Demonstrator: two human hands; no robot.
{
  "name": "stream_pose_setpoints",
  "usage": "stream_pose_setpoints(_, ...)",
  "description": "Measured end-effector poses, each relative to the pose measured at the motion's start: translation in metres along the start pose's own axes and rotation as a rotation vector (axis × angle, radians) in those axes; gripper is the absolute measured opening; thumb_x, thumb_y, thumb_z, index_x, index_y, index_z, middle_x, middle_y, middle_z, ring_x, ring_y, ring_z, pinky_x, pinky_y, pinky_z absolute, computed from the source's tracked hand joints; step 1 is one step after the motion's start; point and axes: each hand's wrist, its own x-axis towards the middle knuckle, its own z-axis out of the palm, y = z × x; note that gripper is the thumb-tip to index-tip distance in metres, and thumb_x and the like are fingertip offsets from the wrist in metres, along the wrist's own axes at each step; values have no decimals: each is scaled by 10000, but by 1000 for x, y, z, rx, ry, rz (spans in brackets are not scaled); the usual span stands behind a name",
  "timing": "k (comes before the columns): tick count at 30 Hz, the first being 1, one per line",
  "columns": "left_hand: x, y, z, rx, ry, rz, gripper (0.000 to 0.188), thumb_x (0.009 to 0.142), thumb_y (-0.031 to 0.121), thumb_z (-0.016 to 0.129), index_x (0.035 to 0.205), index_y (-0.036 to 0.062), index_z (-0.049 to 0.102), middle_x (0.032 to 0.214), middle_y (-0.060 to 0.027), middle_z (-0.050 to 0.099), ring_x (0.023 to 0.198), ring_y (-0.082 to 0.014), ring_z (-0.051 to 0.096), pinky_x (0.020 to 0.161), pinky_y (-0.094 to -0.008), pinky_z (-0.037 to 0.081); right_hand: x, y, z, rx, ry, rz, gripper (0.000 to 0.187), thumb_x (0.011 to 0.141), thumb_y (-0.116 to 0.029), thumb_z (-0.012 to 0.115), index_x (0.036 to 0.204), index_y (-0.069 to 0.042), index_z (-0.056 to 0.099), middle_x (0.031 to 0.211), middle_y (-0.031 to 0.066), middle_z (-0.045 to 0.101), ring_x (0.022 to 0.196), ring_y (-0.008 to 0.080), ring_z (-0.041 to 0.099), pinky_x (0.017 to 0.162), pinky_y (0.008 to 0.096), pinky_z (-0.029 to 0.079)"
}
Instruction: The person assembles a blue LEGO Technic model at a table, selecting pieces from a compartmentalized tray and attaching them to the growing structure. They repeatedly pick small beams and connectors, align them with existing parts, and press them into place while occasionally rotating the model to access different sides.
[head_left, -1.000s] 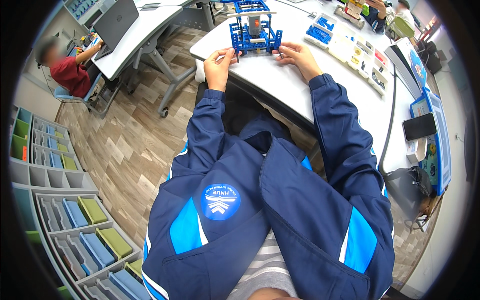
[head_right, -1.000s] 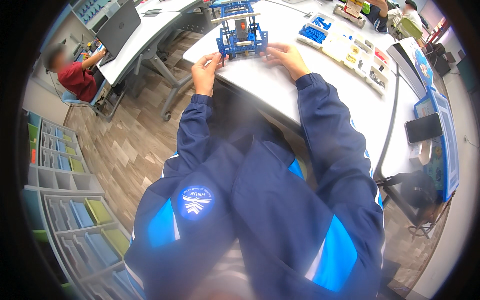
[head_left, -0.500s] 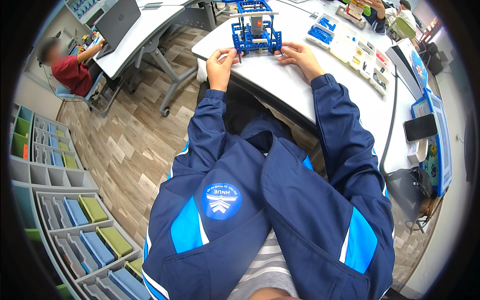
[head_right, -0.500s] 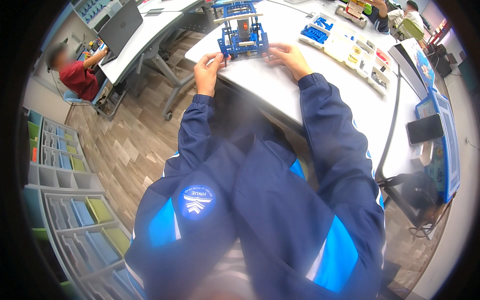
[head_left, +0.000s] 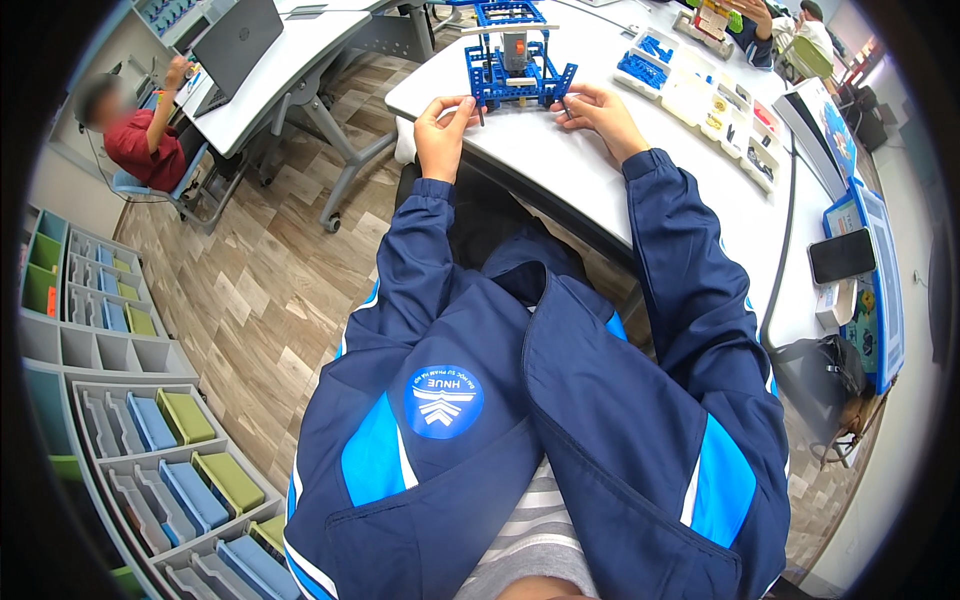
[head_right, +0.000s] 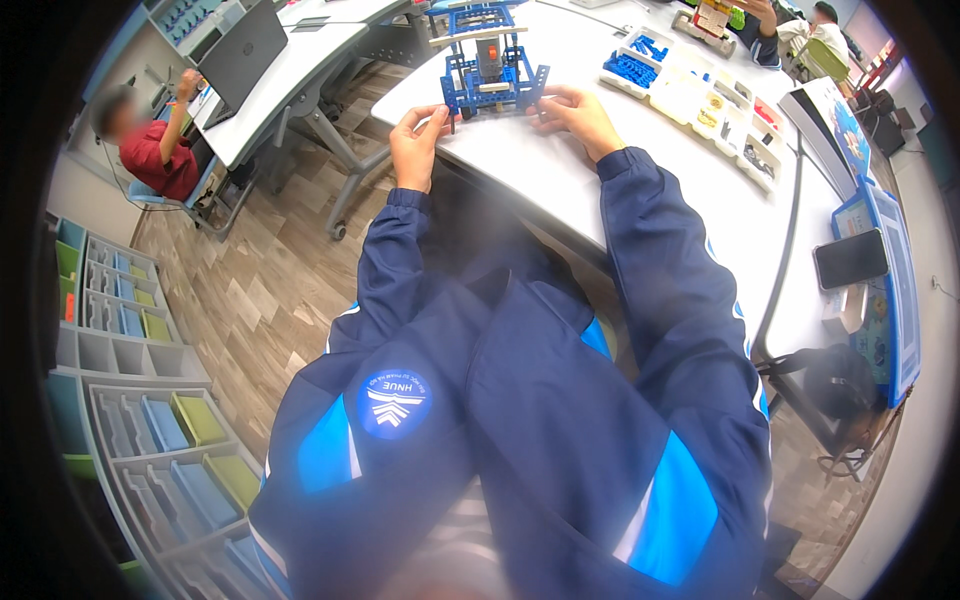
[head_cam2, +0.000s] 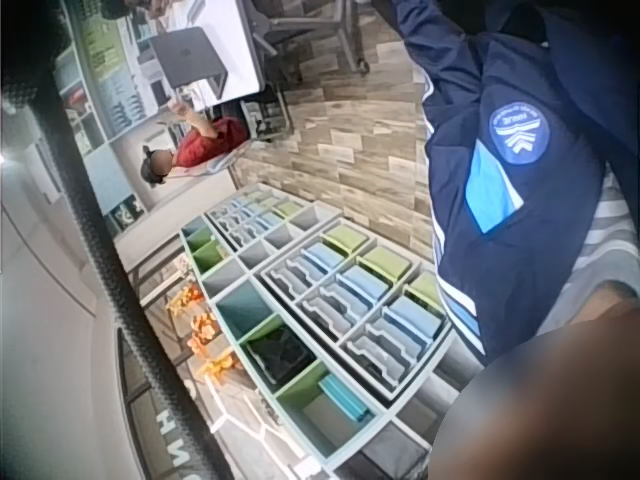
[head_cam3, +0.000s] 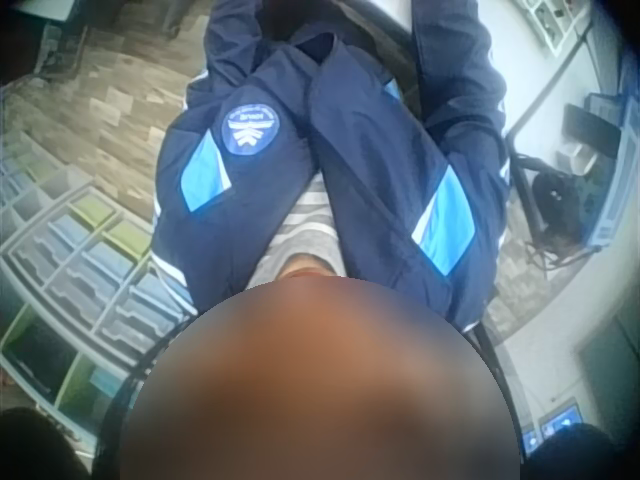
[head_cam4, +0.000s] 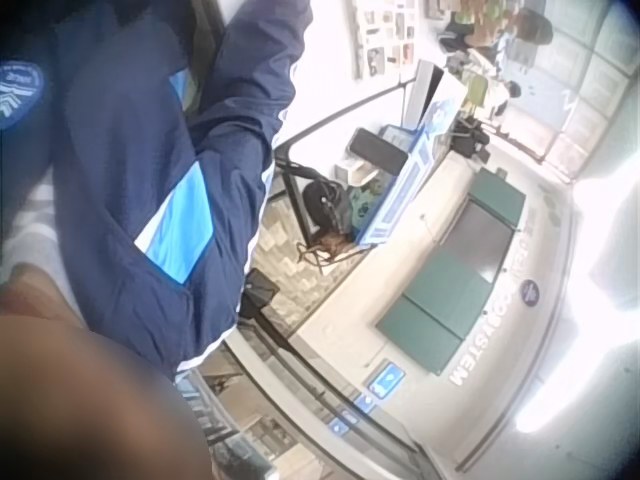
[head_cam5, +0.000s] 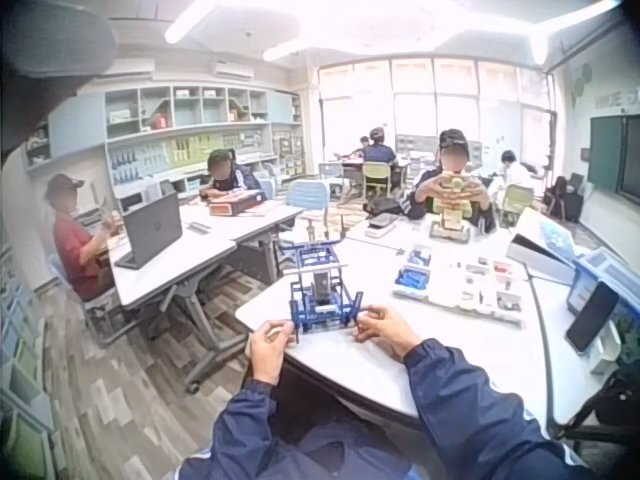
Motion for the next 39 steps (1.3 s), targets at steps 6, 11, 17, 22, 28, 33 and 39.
stream_pose_setpoints(6, 1, -5, -4, 22, 4, -10, 174, 928, 115, 698, 997, -39, 657, 917, -137, 724, 828, -160, 710, 763, -242, 549, -2, -1, 1, -12, 9, -6, 378, 956, -153, 599, 1270, 55, 577, 1063, 179, 700, 859, 218, 697, 790, 306, 557)
stream_pose_setpoints(11, 2, -8, -5, -4, 5, -7, 188, 918, 125, 715, 1002, -34, 660, 908, -131, 730, 811, -139, 699, 756, -221, 526, -3, -3, 3, -45, 26, 3, 364, 961, -160, 597, 1260, 48, 584, 1053, 175, 701, 852, 212, 697, 786, 303, 556)
stream_pose_setpoints(17, 2, -8, -4, -6, 23, -9, 193, 909, 120, 722, 1008, -34, 660, 922, -136, 733, 817, -135, 697, 766, -220, 526, -2, -5, 2, -63, -11, 16, 408, 1003, -198, 570, 1300, 75, 510, 1056, 177, 682, 910, 214, 685, 821, 285, 549)
stream_pose_setpoints(22, 1, -9, -4, -16, 16, -1, 192, 907, 116, 725, 1008, -34, 661, 920, -136, 734, 828, -133, 695, 778, -222, 523, -2, -4, 1, -73, -11, 19, 402, 1002, -192, 572, 1304, 65, 512, 1056, 175, 682, 910, 209, 683, 823, 283, 548)
stream_pose_setpoints(28, 2, -11, -5, -11, 18, -5, 183, 906, 115, 726, 1004, -28, 667, 923, -131, 734, 830, -130, 694, 778, -221, 522, -1, -2, 2, -42, 29, 3, 347, 973, -157, 582, 1254, 48, 585, 1042, 168, 688, 858, 208, 687, 769, 296, 562)
stream_pose_setpoints(33, 2, -11, -4, -27, 23, -3, 181, 906, 113, 725, 1002, -29, 667, 919, -128, 735, 834, -131, 697, 776, -221, 522, -1, -1, 1, -55, 16, 7, 373, 982, -178, 580, 1271, 58, 562, 1047, 171, 684, 878, 210, 685, 785, 289, 557)
stream_pose_setpoints(39, 1, -11, -4, -30, 23, -8, 174, 907, 108, 722, 997, -31, 667, 915, -129, 735, 836, -134, 698, 777, -221, 524, -1, -1, -1, -75, -22, 10, 405, 1003, -214, 573, 1294, 64, 524, 1054, 165, 678, 912, 203, 679, 819, 278, 547)
